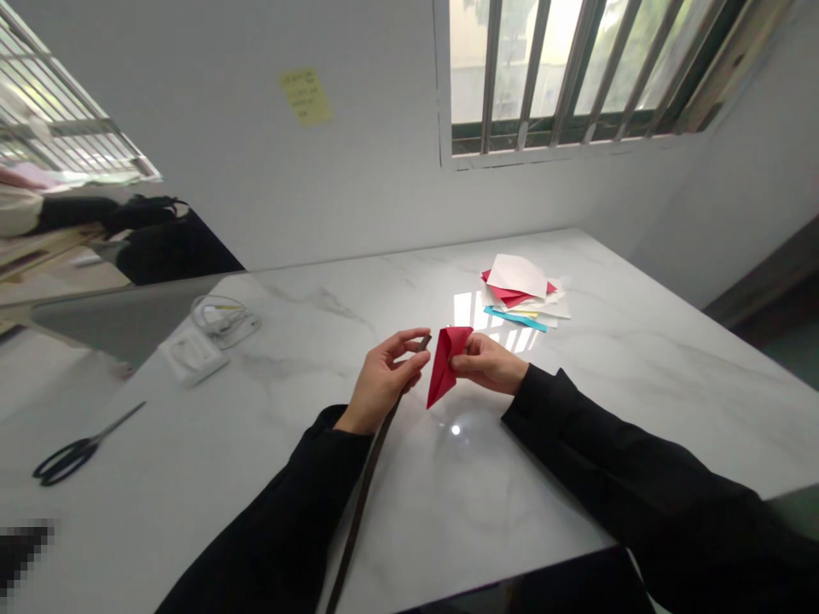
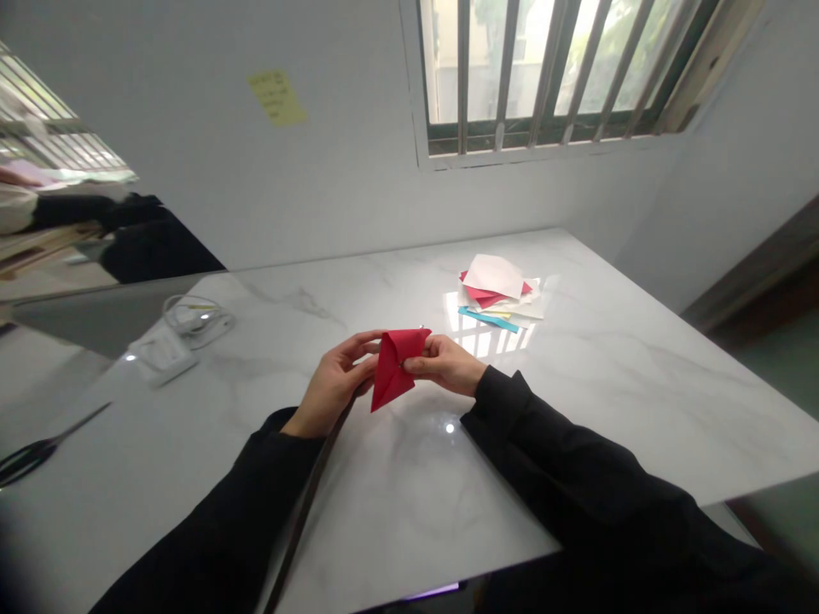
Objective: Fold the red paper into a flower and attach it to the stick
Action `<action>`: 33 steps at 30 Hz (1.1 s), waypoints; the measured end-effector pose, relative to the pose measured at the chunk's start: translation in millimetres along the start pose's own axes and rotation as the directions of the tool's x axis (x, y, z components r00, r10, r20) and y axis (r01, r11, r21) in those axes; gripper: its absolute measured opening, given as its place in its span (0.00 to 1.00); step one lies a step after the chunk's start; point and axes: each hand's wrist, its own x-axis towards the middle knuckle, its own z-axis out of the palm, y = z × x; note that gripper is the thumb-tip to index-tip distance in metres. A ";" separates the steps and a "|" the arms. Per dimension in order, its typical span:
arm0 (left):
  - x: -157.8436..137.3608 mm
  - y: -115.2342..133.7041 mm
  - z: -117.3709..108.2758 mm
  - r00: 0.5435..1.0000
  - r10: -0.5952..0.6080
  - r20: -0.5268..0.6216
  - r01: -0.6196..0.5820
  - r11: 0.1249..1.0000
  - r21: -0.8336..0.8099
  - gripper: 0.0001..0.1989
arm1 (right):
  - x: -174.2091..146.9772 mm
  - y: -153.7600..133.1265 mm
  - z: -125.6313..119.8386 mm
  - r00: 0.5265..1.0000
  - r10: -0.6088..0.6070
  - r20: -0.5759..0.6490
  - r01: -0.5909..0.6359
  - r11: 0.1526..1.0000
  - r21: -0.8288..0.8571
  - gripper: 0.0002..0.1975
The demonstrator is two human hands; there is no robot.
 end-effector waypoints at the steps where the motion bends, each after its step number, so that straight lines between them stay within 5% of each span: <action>1: -3.6 1.4 5.8 1.000 -0.018 0.013 0.018 0.999 -0.038 0.26 | -0.3 0.2 0.2 1.000 -0.014 0.012 0.014 1.000 -0.005 0.21; 7: -13.4 7.0 12.9 0.996 0.022 0.085 -0.008 0.986 -0.165 0.21 | -3.1 -1.2 3.5 0.998 -0.068 0.009 0.068 0.998 -0.012 0.16; 33: -35.7 34.8 11.0 0.941 0.035 0.337 0.015 0.989 -0.145 0.24 | -16.9 -32.4 21.9 0.987 -0.160 -0.014 0.158 0.982 -0.108 0.17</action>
